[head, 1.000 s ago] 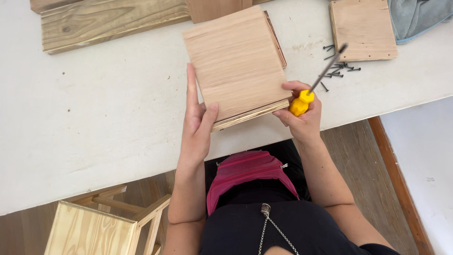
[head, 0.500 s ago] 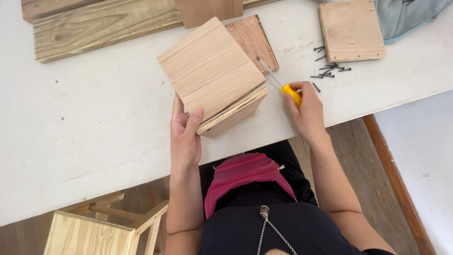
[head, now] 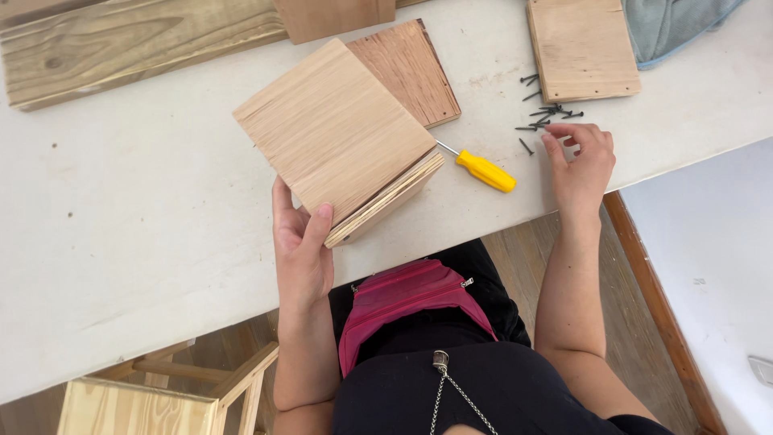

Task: The person assembles a small wooden stool by aligning wooden panels and inserting screws. They use a yellow-handled screwdriver to tighten the screws and secure the joints. The person handles multiple wooden pieces and screws on a white work surface.

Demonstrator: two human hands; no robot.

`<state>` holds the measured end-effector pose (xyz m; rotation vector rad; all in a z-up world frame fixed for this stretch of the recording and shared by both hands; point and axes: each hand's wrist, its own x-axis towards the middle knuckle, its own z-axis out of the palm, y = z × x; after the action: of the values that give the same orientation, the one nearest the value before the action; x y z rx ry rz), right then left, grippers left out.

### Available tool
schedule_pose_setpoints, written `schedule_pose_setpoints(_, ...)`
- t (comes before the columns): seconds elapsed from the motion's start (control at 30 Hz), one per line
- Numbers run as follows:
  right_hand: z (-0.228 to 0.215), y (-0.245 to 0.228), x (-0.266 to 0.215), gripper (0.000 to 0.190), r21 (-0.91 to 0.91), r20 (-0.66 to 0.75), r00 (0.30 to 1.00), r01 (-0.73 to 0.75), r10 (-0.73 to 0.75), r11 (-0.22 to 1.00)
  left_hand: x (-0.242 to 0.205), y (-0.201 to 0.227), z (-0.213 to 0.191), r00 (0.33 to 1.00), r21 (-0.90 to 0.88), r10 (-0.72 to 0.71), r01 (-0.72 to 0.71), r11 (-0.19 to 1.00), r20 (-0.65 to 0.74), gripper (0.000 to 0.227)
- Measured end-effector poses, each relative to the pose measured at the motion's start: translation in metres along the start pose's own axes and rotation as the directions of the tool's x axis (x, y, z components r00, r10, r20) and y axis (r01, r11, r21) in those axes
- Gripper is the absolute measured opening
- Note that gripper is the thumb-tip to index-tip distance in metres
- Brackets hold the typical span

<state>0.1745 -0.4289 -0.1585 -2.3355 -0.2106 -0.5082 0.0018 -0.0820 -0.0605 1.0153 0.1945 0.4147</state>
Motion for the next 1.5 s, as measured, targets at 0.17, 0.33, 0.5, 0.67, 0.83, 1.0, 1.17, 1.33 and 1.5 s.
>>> schedule_pose_setpoints(0.17,0.003,0.005,-0.009,0.027,-0.059,0.125,0.988,-0.088,0.094,0.994,-0.004,0.004,0.005,0.999,-0.005,0.000,-0.001,1.000,-0.033,0.085)
schedule_pose_setpoints(0.33,0.007,0.000,-0.015,0.015,-0.177,0.135,0.991,0.018,0.006,0.984,-0.007,0.001,0.008,0.999,-0.029,0.033,-0.035,0.999,-0.039,0.084)
schedule_pose_setpoints(0.5,-0.019,-0.072,-0.012,0.015,0.117,0.196,0.977,-0.114,0.090,0.987,-0.013,-0.001,0.012,0.998,-0.024,0.042,-0.043,0.999,-0.046,0.084)
schedule_pose_setpoints(0.67,-0.027,-0.164,-0.029,0.013,0.446,0.058,0.974,0.169,-0.217,0.879,-0.022,-0.007,0.020,0.998,-0.025,0.028,-0.030,0.999,-0.060,0.101)
schedule_pose_setpoints(0.83,-0.026,-0.203,-0.025,0.009,0.429,-0.048,0.960,0.270,-0.277,0.862,-0.024,-0.007,0.021,0.997,-0.024,0.040,-0.042,0.999,-0.062,0.103)
schedule_pose_setpoints(1.0,-0.022,-0.211,-0.020,0.008,0.434,-0.057,0.956,0.282,-0.286,0.856,-0.022,-0.005,0.021,0.996,-0.019,0.065,-0.066,0.998,-0.067,0.101)
schedule_pose_setpoints(1.17,-0.020,-0.218,-0.021,0.014,0.424,-0.117,0.935,0.351,-0.334,0.835,-0.025,-0.007,0.019,0.997,-0.029,0.056,-0.057,0.998,-0.052,0.103)
schedule_pose_setpoints(1.33,-0.003,-0.200,-0.029,0.015,0.601,-0.025,0.987,0.141,-0.158,0.787,-0.029,-0.014,0.018,0.996,-0.021,0.066,-0.067,0.998,-0.064,0.108)
schedule_pose_setpoints(1.5,-0.004,-0.201,-0.029,0.022,0.581,-0.004,0.981,0.158,-0.192,0.798,-0.031,-0.020,0.013,0.994,-0.024,0.073,-0.075,0.997,-0.080,0.109)
